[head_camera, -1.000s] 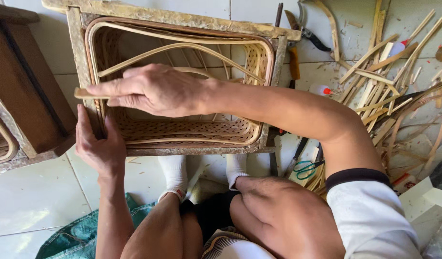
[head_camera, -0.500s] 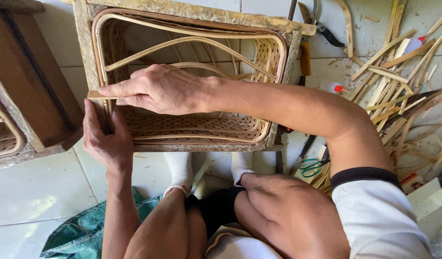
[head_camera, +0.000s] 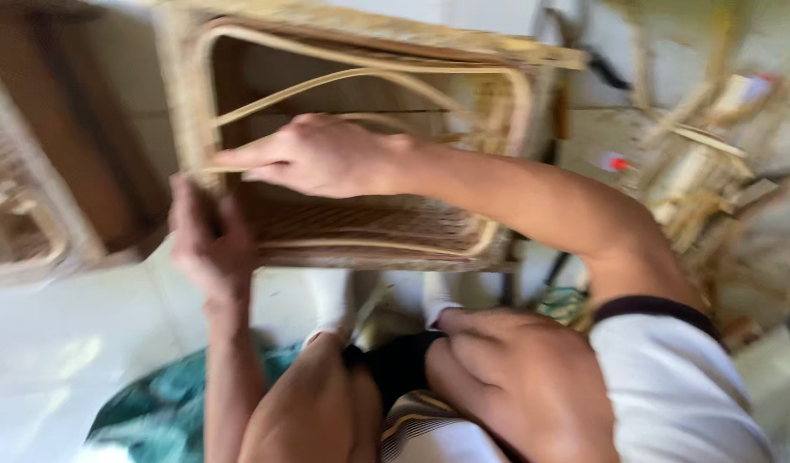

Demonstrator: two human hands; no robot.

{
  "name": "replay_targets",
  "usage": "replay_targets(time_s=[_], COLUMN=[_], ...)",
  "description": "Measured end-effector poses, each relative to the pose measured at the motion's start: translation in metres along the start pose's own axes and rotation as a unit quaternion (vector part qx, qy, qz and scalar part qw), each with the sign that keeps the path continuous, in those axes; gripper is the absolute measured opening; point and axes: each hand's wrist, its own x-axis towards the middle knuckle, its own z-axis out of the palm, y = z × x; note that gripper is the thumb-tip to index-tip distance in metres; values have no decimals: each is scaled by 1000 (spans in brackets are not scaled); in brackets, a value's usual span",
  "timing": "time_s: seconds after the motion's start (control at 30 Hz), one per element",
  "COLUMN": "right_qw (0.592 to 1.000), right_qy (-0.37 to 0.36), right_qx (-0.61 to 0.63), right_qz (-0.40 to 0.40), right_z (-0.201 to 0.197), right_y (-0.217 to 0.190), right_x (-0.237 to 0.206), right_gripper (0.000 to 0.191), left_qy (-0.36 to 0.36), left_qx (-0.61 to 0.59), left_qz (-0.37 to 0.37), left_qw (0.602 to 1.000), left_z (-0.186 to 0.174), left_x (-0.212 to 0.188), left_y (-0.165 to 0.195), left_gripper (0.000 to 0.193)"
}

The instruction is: The person assembles a rectangular basket frame by inserting thin wooden strips into a wooden mold. They use pliers to cut and adjust the strips, a hammer to tap them into place, and apply glue to secure the joints. The person works methodically, fitting each strip and reinforcing the structure.

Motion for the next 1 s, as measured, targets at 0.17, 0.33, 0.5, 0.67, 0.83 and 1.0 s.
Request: replay_targets(time_s=[0.17,0.33,0.5,0.67,0.83,1.0], right_qw=[999,993,997,990,992,898], right_qy=[-29,-72,-58,-104,-101,59], right_qx=[-30,-45,-29,-72,-61,-408], right_qz=[15,82,40,68,51,-152], right_z=[9,5,0,0,16,36], right_y=[3,1,-4,1,21,39], right_x=[10,10,12,18,16,12], right_gripper=[36,36,37,38,39,28], left_qy=[-5,-18,-9,-13,-13,16], left_qx=[-10,27,4,20,39,38], left_qz=[52,135,132,133,127,139], left_qw=[999,990,991,991,991,989], left_z=[-5,-11,-11,-9,-5,-1], left_x=[14,26,28,25,23,27], left_y=[3,9,9,1,-4,-9], left_gripper=[48,38,35,33,32,29])
